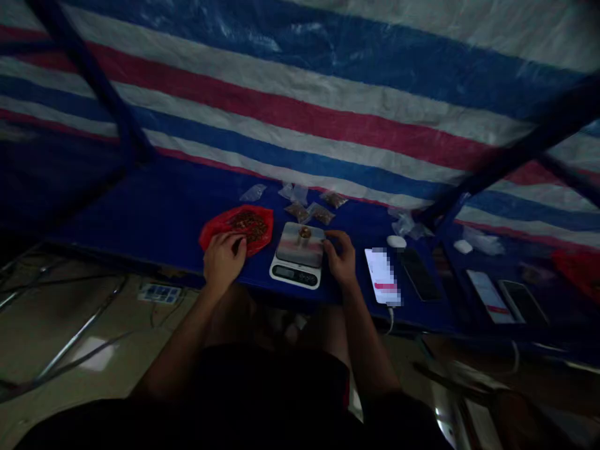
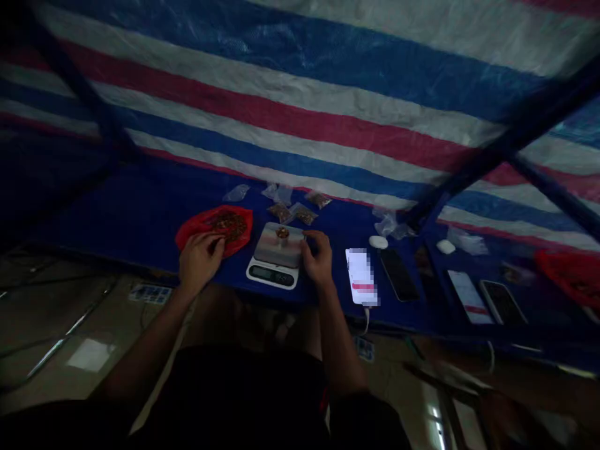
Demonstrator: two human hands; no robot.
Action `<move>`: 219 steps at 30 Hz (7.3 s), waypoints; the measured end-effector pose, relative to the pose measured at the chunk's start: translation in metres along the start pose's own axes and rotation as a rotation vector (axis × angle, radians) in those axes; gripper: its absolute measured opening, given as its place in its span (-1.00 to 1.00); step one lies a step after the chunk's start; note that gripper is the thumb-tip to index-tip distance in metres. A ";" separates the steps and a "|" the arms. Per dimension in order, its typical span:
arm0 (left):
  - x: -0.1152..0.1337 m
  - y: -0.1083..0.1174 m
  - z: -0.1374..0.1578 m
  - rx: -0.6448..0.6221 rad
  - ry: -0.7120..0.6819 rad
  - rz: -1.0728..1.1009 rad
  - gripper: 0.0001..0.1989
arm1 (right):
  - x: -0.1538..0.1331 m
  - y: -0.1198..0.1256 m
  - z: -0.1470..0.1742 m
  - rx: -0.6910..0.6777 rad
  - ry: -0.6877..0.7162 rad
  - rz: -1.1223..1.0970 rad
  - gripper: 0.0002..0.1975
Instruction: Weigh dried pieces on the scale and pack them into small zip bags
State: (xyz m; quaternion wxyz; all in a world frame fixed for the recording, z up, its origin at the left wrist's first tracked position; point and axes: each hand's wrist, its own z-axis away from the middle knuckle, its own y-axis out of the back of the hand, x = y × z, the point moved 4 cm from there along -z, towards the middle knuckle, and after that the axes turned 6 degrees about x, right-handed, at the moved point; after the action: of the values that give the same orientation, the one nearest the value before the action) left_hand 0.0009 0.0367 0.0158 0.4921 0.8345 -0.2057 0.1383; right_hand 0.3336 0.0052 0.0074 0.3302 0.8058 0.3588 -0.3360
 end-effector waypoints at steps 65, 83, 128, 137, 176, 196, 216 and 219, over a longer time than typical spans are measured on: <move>-0.003 0.004 0.009 0.049 0.059 0.072 -0.74 | -0.028 -0.019 -0.033 -0.137 0.037 0.021 -0.53; -0.004 0.003 0.009 0.056 0.055 0.061 -0.75 | -0.029 -0.018 -0.033 -0.112 0.046 0.009 -0.56; -0.006 0.002 0.009 0.052 0.042 0.045 -0.77 | -0.011 -0.028 -0.018 -0.182 -0.028 0.053 -0.56; -0.007 0.000 0.009 0.080 0.027 0.041 -0.76 | -0.012 -0.018 -0.019 -0.194 0.012 0.078 -0.48; -0.005 0.002 0.009 0.068 0.027 0.049 -0.76 | 0.018 0.006 -0.007 0.059 -0.302 -0.018 -0.67; 0.006 0.012 0.015 0.155 -0.100 0.114 -0.75 | -0.006 -0.015 -0.011 -0.192 0.017 0.053 -0.42; 0.092 -0.008 0.092 -0.054 -0.703 0.341 -0.68 | -0.006 -0.028 -0.015 -0.219 -0.013 0.027 -0.40; 0.097 -0.009 0.097 -0.028 -0.709 0.330 -0.68 | -0.012 -0.030 -0.019 -0.209 -0.002 0.020 -0.45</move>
State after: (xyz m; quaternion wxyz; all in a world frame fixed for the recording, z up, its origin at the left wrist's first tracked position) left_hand 0.0928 -0.0642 0.0044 0.3729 0.7795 -0.4962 -0.0839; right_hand 0.3092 0.0308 0.0190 0.4163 0.7701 0.3836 -0.2941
